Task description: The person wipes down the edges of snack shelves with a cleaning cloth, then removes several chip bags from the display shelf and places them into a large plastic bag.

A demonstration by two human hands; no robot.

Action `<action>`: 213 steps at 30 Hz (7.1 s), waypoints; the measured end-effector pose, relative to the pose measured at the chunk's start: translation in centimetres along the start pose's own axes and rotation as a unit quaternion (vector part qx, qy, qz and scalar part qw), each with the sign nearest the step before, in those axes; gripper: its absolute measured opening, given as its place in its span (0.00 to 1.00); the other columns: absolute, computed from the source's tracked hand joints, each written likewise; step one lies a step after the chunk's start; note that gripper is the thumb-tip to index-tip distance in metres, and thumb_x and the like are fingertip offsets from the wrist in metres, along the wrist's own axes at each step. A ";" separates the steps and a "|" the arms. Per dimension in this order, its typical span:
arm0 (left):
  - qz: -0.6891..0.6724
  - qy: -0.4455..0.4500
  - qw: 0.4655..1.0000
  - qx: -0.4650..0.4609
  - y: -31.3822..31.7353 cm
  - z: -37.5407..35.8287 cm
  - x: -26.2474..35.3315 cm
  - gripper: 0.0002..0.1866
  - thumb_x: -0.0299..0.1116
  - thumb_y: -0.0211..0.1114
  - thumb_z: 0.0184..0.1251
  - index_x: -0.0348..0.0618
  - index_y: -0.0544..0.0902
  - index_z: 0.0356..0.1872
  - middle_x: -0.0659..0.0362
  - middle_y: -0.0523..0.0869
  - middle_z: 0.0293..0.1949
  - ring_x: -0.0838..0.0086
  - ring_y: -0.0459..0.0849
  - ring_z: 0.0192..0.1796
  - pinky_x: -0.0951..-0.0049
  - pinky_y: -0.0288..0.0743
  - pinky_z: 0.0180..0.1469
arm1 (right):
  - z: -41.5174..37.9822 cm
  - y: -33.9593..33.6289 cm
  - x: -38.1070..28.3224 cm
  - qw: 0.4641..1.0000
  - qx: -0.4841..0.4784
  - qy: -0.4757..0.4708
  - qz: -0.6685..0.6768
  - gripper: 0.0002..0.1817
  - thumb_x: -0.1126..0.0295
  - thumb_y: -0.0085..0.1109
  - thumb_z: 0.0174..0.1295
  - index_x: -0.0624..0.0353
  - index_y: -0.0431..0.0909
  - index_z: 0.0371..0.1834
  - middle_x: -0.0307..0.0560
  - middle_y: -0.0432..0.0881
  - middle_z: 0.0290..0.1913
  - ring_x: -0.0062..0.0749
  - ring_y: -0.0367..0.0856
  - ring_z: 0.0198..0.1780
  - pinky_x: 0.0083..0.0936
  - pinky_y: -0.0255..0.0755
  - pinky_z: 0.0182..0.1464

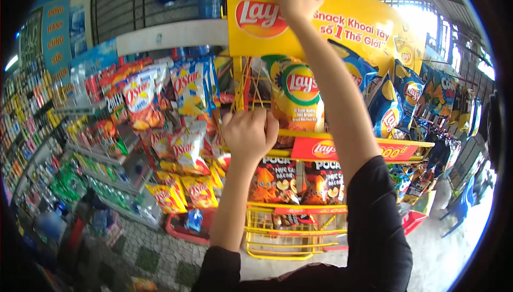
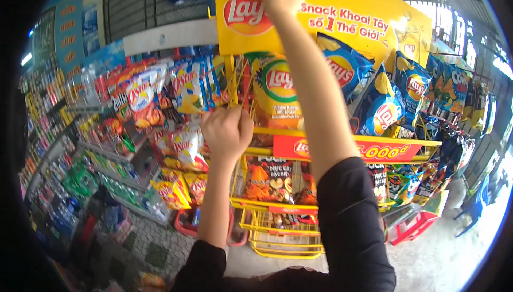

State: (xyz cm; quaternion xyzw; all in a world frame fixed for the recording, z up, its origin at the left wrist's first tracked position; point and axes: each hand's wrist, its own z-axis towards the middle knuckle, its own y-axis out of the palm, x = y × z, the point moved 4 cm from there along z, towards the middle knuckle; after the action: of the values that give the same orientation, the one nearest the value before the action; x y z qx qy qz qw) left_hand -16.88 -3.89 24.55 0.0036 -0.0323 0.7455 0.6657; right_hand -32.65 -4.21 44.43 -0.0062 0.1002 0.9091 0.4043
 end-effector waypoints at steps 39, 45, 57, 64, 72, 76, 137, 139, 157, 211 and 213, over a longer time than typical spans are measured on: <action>0.052 0.015 0.998 0.015 0.6 0.0 0.6 0.12 0.31 0.48 0.49 0.42 0.66 0.09 0.58 0.65 0.08 0.65 0.64 0.13 0.70 0.52 0.20 | 5.2 -4.1 36.7 0.990 -0.003 0.087 -0.108 0.26 0.51 0.41 0.50 0.49 0.57 0.52 0.54 0.61 0.51 0.54 0.55 0.53 0.47 0.49 0.50; 0.038 0.007 0.999 0.003 0.6 0.2 1.1 0.13 0.31 0.46 0.51 0.38 0.67 0.11 0.56 0.69 0.12 0.63 0.66 0.16 0.69 0.52 0.22 | 7.2 -6.0 19.1 0.973 -0.193 -0.129 0.012 0.27 0.60 0.53 0.43 0.58 0.59 0.47 0.51 0.61 0.47 0.43 0.57 0.52 0.41 0.54 0.49; 0.067 0.019 0.997 0.031 0.8 -0.2 1.0 0.13 0.32 0.45 0.54 0.33 0.71 0.17 0.53 0.70 0.14 0.60 0.66 0.17 0.67 0.54 0.23 | 8.1 -5.6 30.2 0.995 -0.090 -0.047 0.015 0.22 0.62 0.52 0.42 0.59 0.62 0.40 0.53 0.64 0.42 0.46 0.62 0.45 0.38 0.57 0.47; 0.063 0.029 0.996 0.048 0.8 -0.1 1.1 0.12 0.31 0.46 0.52 0.32 0.70 0.16 0.53 0.69 0.13 0.61 0.66 0.16 0.69 0.54 0.23 | 5.6 -1.8 16.3 0.949 -0.109 -0.280 0.095 0.26 0.63 0.56 0.37 0.54 0.62 0.43 0.47 0.63 0.44 0.42 0.59 0.48 0.39 0.56 0.46; 0.067 -0.028 0.997 0.027 0.7 -1.1 -0.4 0.12 0.29 0.46 0.52 0.30 0.72 0.20 0.51 0.72 0.16 0.60 0.68 0.19 0.67 0.58 0.26 | 6.8 -4.5 23.6 0.948 -0.118 -0.281 0.088 0.24 0.64 0.56 0.35 0.55 0.63 0.40 0.47 0.63 0.40 0.40 0.61 0.46 0.35 0.56 0.46; 0.060 -0.052 0.997 0.024 0.6 -1.3 -1.1 0.12 0.30 0.47 0.52 0.29 0.73 0.23 0.49 0.75 0.21 0.58 0.71 0.23 0.66 0.60 0.29 | 7.2 -6.5 31.4 0.967 -0.183 -0.178 -0.006 0.31 0.65 0.60 0.32 0.55 0.60 0.45 0.48 0.62 0.44 0.43 0.58 0.49 0.35 0.55 0.48; -0.263 0.138 0.955 -0.003 -2.0 0.7 1.9 0.18 0.34 0.43 0.52 0.28 0.67 0.39 0.44 0.72 0.40 0.56 0.71 0.43 0.61 0.62 0.47 | -16.3 -19.7 1.8 0.880 -0.113 -0.350 0.300 0.09 0.66 0.48 0.40 0.59 0.71 0.22 0.42 0.70 0.25 0.32 0.68 0.30 0.24 0.60 0.29; -0.239 0.145 0.960 -0.007 -2.1 0.5 1.7 0.18 0.34 0.43 0.52 0.28 0.67 0.39 0.44 0.72 0.39 0.56 0.71 0.42 0.61 0.63 0.47 | -15.9 -19.7 2.2 0.876 -0.104 -0.347 0.317 0.09 0.65 0.48 0.40 0.59 0.71 0.22 0.42 0.70 0.25 0.32 0.67 0.29 0.24 0.60 0.29; -0.033 -0.123 0.975 0.181 -9.6 -6.1 -15.0 0.18 0.36 0.49 0.54 0.32 0.68 0.42 0.50 0.73 0.40 0.64 0.72 0.42 0.68 0.65 0.44 | -16.7 -15.6 -11.8 0.812 -0.219 -0.076 0.535 0.11 0.68 0.47 0.41 0.61 0.70 0.28 0.49 0.69 0.32 0.41 0.69 0.35 0.31 0.65 0.35; -0.168 0.184 0.967 -0.055 12.6 -1.5 29.1 0.16 0.28 0.51 0.49 0.33 0.67 0.40 0.47 0.73 0.35 0.65 0.74 0.32 0.69 0.66 0.35 | -11.5 -25.0 32.0 0.926 -0.287 -0.223 0.104 0.18 0.70 0.51 0.38 0.60 0.66 0.36 0.41 0.71 0.33 0.30 0.69 0.37 0.41 0.50 0.48; -0.160 0.177 0.970 -0.054 13.4 -1.5 30.5 0.16 0.29 0.50 0.48 0.32 0.67 0.40 0.48 0.73 0.34 0.66 0.74 0.32 0.69 0.65 0.36 | -11.1 -25.4 33.3 0.926 -0.299 -0.211 0.096 0.19 0.70 0.52 0.35 0.61 0.66 0.36 0.43 0.71 0.34 0.33 0.69 0.38 0.42 0.49 0.49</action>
State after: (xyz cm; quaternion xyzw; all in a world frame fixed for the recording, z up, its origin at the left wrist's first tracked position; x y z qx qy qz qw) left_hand -33.55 24.95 23.95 -0.1590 0.0468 0.6153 0.7707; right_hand -37.14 34.72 26.01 0.0746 -0.2636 0.9118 0.3060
